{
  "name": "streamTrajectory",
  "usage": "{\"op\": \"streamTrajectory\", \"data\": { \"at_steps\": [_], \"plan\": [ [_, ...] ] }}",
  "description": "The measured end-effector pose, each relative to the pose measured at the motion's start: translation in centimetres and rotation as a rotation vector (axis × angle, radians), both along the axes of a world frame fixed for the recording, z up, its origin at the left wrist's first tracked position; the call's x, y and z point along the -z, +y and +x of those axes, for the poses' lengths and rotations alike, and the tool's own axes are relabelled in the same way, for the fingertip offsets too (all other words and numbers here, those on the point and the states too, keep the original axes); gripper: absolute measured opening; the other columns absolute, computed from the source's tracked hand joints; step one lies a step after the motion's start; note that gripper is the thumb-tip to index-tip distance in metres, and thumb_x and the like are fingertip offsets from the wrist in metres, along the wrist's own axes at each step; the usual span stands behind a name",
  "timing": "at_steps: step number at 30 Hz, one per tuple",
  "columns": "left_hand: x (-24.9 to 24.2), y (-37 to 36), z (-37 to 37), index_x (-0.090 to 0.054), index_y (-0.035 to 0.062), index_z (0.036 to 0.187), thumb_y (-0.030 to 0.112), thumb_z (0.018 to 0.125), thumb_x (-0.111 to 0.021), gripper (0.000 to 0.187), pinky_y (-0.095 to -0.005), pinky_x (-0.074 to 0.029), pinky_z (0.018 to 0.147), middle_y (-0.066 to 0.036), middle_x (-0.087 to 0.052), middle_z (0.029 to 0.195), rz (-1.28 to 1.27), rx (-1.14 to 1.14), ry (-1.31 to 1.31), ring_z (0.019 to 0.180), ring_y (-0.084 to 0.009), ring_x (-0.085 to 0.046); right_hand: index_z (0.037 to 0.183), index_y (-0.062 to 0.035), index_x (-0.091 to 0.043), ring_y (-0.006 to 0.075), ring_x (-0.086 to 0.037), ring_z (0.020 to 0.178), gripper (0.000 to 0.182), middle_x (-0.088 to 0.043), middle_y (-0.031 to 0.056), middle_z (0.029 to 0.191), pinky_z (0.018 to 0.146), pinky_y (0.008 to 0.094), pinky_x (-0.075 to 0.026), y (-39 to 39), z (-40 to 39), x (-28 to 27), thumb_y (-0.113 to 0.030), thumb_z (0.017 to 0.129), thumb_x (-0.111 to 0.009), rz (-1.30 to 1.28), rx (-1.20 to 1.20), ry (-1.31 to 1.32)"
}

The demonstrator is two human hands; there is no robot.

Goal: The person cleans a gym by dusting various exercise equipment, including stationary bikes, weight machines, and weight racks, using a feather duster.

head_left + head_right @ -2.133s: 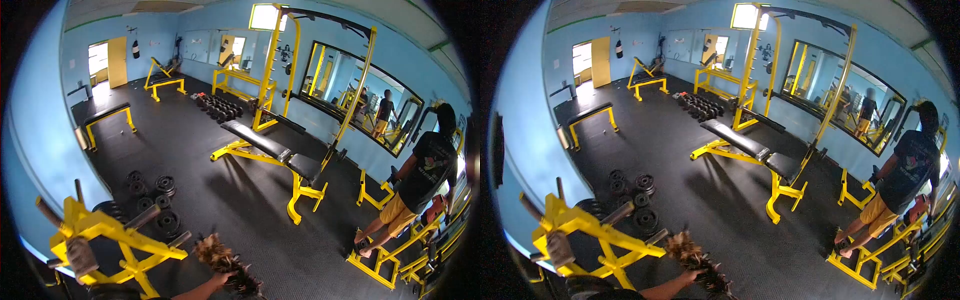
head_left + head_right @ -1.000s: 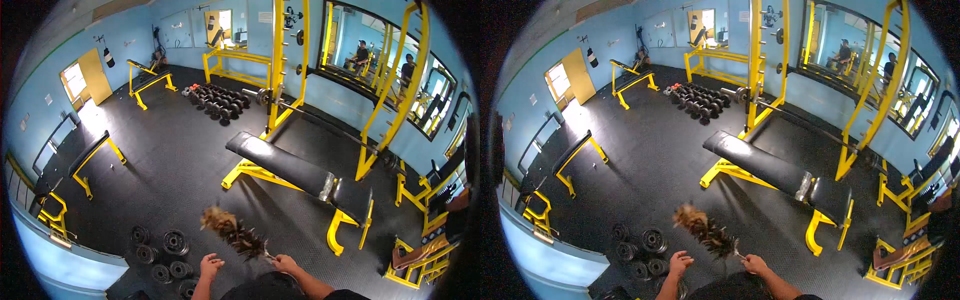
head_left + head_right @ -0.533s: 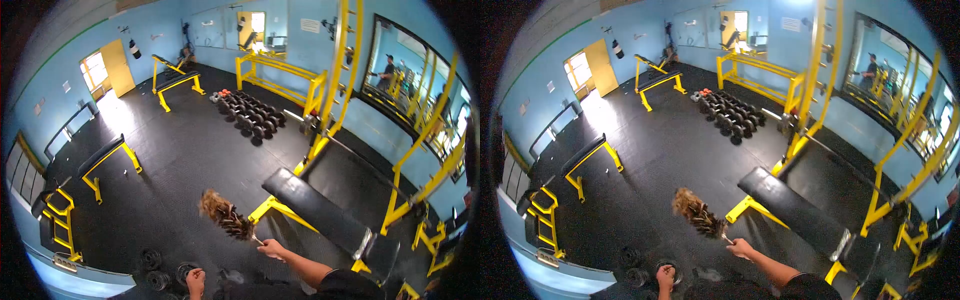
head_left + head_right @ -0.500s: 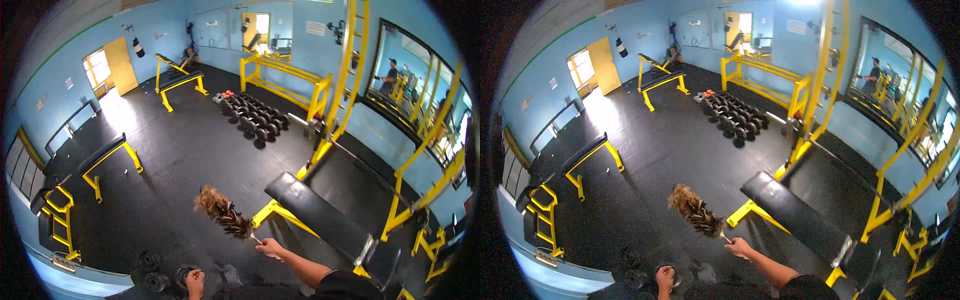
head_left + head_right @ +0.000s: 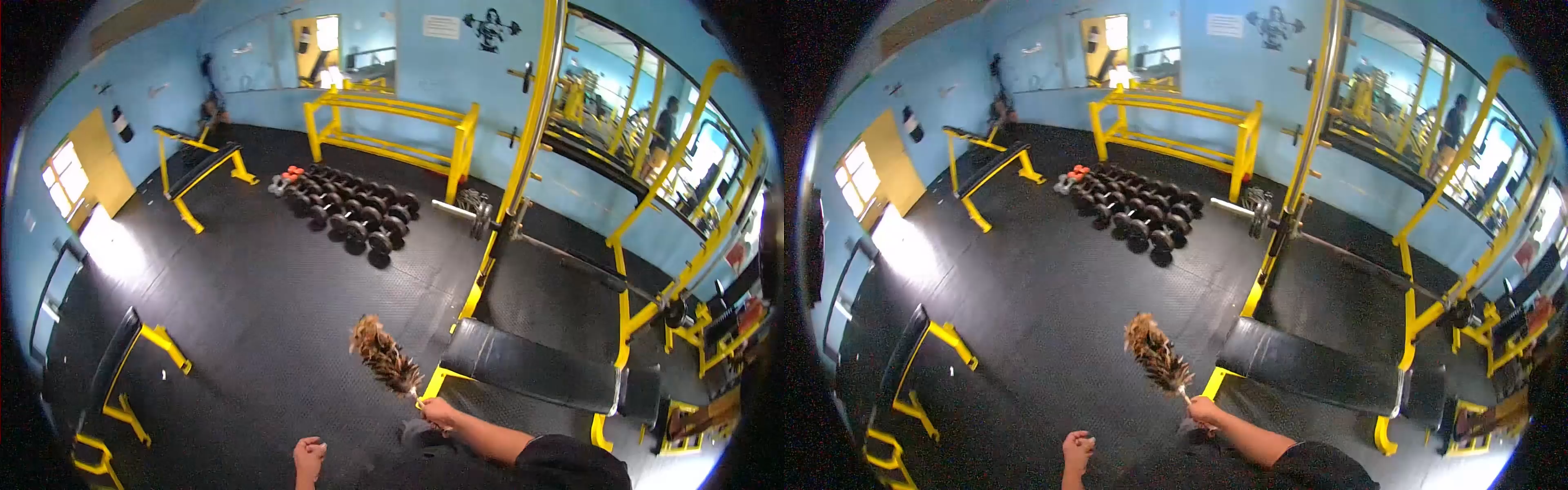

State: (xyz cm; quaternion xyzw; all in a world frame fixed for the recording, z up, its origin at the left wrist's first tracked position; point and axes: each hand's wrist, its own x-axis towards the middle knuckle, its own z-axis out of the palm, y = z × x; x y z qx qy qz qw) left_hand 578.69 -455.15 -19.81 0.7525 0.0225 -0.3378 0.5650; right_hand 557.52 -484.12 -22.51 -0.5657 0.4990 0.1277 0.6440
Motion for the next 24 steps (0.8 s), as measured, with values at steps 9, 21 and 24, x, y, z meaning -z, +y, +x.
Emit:
{"op": "streamTrajectory", "data": {
  "at_steps": [9, 21, 24],
  "plan": [
    [7.9, -15.8, 16.8, -0.061, 0.0008, 0.094, -0.004, 0.071, -0.069, 0.025, -0.0236, -0.044, 0.059, -0.001, -0.058, 0.069, 0.089, 0.207, -0.165, 0.062, -0.0093, -0.053, 0.114, -0.0085, -0.061, 0.0131, -0.048, 0.048, 0.031, -0.056, 0.0032, 0.069, 0.042, 0.0303, -0.038, -12.6, 12.4, 2.4, -0.017, 0.085, -0.057, 0.014, 0.07, 0.035],
    [11.6, -40.8, 39.8, -0.061, 0.0039, 0.093, -0.006, 0.069, -0.068, 0.026, -0.0252, -0.046, 0.067, -0.001, -0.057, 0.074, 0.098, 0.561, -0.232, 0.067, -0.0111, -0.054, 0.119, -0.0122, -0.058, 0.0388, -0.056, 0.104, 0.034, -0.06, 0.0223, 0.111, 0.089, 0.044, -0.044, -36.1, 22.8, -0.5, -0.021, 0.089, -0.043, -0.851, 0.355, -0.068],
    [11.9, -51.5, 43.8, -0.058, 0.0045, 0.101, -0.006, 0.07, -0.069, 0.035, -0.0248, -0.047, 0.061, -0.003, -0.057, 0.083, 0.044, 0.579, -0.189, 0.07, -0.0122, -0.055, 0.118, -0.0106, -0.057, 0.0373, -0.061, 0.097, 0.032, -0.063, 0.0182, 0.105, 0.084, 0.0419, -0.049, -41.2, 20.3, -1.8, -0.018, 0.09, -0.042, -0.941, 0.576, 0.201]
  ]
}}
